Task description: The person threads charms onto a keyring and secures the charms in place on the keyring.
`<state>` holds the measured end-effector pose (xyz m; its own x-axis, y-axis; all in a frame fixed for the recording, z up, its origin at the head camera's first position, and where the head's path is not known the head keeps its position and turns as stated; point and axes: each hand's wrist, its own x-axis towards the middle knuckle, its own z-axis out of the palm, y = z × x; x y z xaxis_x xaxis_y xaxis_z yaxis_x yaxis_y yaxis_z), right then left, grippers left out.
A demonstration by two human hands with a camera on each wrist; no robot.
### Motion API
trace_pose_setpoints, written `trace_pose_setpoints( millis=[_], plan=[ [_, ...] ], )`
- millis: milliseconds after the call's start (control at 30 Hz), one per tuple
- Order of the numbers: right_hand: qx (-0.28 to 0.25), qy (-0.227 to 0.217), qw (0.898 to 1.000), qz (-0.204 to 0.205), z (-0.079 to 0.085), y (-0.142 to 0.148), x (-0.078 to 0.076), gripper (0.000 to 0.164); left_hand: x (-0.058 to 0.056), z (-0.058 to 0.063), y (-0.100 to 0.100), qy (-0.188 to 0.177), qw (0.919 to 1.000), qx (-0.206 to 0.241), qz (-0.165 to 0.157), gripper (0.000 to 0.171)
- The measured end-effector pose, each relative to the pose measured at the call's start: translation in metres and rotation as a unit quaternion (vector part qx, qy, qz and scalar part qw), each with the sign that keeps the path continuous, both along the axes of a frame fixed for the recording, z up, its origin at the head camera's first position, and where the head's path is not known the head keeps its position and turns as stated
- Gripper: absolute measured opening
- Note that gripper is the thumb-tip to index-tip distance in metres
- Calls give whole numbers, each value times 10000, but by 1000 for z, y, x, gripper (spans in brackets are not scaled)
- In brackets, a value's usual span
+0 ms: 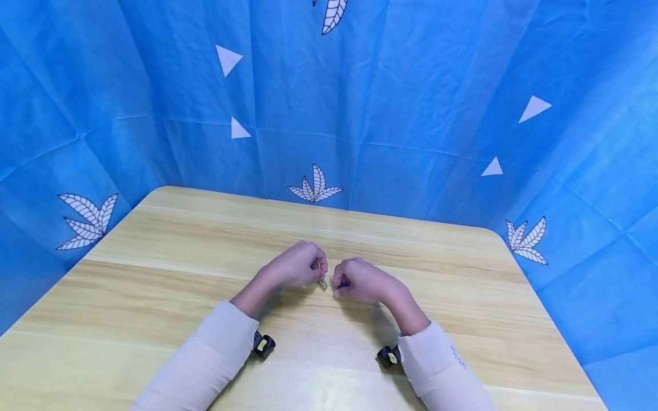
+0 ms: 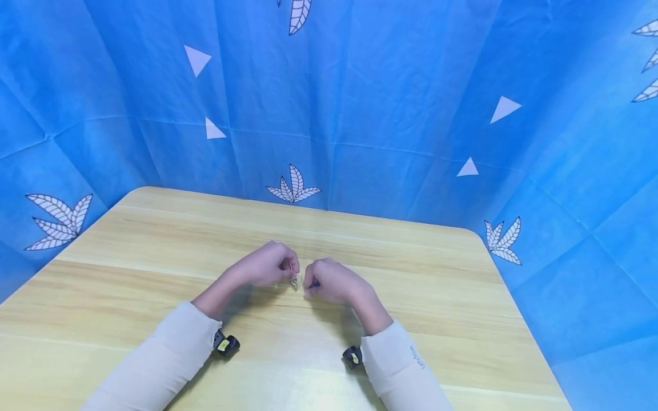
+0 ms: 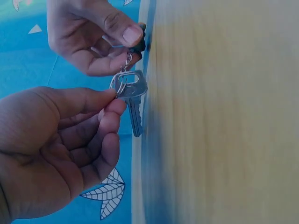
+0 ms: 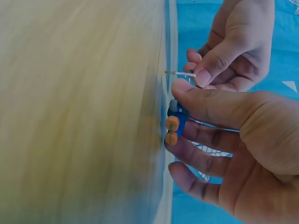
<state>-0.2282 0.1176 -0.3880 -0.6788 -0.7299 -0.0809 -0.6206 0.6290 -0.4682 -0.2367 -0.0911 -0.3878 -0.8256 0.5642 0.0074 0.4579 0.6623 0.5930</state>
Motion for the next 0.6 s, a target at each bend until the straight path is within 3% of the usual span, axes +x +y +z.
trace_pose_setpoints(
  millis=[600],
  plan=[
    [76, -78, 9999, -47, 1, -1, 3, 10, 1, -10, 4, 0, 9992, -390, 18, 18]
  ],
)
